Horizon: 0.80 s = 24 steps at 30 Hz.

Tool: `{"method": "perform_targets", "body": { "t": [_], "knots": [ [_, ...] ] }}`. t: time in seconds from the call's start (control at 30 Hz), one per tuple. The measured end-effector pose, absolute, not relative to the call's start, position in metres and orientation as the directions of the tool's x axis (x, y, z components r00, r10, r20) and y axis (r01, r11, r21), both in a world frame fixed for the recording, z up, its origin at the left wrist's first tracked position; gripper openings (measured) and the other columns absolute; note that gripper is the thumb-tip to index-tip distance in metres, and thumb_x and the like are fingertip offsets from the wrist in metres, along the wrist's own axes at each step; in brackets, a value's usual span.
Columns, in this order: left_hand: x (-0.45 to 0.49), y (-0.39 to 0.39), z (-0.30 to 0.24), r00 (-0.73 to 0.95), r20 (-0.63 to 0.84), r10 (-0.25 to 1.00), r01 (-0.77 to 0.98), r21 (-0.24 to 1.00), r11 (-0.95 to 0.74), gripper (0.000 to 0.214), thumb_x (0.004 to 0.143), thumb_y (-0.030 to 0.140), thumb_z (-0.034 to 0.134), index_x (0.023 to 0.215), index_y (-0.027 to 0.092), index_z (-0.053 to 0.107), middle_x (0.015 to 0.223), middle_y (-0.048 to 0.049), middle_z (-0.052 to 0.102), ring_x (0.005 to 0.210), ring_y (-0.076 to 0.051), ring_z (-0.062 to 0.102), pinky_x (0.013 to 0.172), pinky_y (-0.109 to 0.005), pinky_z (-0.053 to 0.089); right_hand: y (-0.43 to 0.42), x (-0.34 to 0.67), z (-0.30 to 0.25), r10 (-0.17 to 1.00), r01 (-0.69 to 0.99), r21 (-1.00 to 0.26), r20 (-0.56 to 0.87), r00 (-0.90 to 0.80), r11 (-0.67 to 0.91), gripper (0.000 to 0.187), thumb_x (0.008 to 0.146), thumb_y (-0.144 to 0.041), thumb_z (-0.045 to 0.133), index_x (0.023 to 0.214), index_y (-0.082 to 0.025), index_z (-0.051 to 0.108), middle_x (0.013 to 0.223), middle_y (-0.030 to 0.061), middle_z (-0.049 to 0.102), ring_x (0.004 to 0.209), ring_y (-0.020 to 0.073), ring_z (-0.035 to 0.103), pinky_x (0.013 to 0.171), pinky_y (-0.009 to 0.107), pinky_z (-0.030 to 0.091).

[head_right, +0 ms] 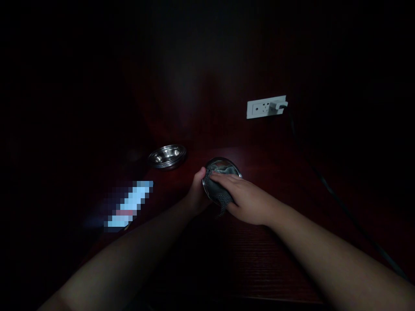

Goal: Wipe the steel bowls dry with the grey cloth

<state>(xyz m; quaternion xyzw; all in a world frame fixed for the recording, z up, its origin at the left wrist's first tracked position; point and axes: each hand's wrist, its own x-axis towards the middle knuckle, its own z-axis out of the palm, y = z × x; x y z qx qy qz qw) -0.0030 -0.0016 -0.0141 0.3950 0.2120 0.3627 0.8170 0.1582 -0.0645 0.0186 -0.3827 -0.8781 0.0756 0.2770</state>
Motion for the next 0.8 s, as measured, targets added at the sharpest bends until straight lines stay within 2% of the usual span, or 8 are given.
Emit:
{"method": "perform_targets", "body": {
  "t": [0.27, 0.5, 0.67, 0.8],
  "knots": [
    [-0.0034, -0.001, -0.016, 0.637, -0.061, 0.768, -0.41, 0.817, 0.405, 0.065, 0.081, 0.068, 0.042, 0.104, 0.012, 0.067, 0.101, -0.0152, 0.071, 0.106, -0.034, 0.061, 0.09, -0.045, 0.044, -0.0626, 0.1549, 0.014, 0.723, 0.64, -0.346, 0.424, -0.546, 0.686, 0.071, 0.082, -0.006, 0.048, 0.15, -0.016, 0.03, 0.151, 0.0137, 0.04, 0.139, 0.0261, 0.037, 0.114, 0.051, 0.032],
    [-0.0033, -0.0031, -0.0144, 0.682, -0.022, 0.731, -0.405, 0.82, 0.404, 0.065, 0.082, 0.067, 0.043, 0.107, 0.012, 0.067, 0.104, -0.0152, 0.071, 0.11, -0.033, 0.06, 0.092, -0.045, 0.043, -0.0645, 0.1543, 0.0134, 0.768, 0.69, -0.345, 0.371, -0.522, 0.636, 0.064, 0.086, -0.01, 0.047, 0.148, -0.02, 0.035, 0.156, 0.0103, 0.031, 0.143, 0.0281, 0.03, 0.114, 0.053, 0.032],
    [-0.0026, -0.004, -0.0161, 0.651, -0.03, 0.758, -0.399, 0.837, 0.375, 0.061, 0.08, 0.066, 0.048, 0.104, 0.014, 0.067, 0.103, -0.0137, 0.071, 0.108, -0.032, 0.06, 0.09, -0.043, 0.044, -0.0641, 0.1562, 0.0176, 0.749, 0.672, -0.34, 0.395, -0.533, 0.658, 0.076, 0.081, -0.006, 0.051, 0.151, -0.023, 0.028, 0.154, 0.0098, 0.037, 0.14, 0.0266, 0.036, 0.113, 0.053, 0.034],
    [-0.0027, -0.0034, -0.0177, 0.636, -0.036, 0.771, -0.401, 0.839, 0.369, 0.058, 0.079, 0.064, 0.05, 0.101, 0.013, 0.066, 0.1, -0.0142, 0.071, 0.105, -0.033, 0.061, 0.088, -0.044, 0.044, -0.0642, 0.1553, 0.0199, 0.742, 0.678, -0.322, 0.416, -0.526, 0.661, 0.079, 0.077, -0.007, 0.055, 0.151, -0.02, 0.029, 0.152, 0.0123, 0.039, 0.138, 0.0287, 0.039, 0.111, 0.053, 0.036]
  ]
}}
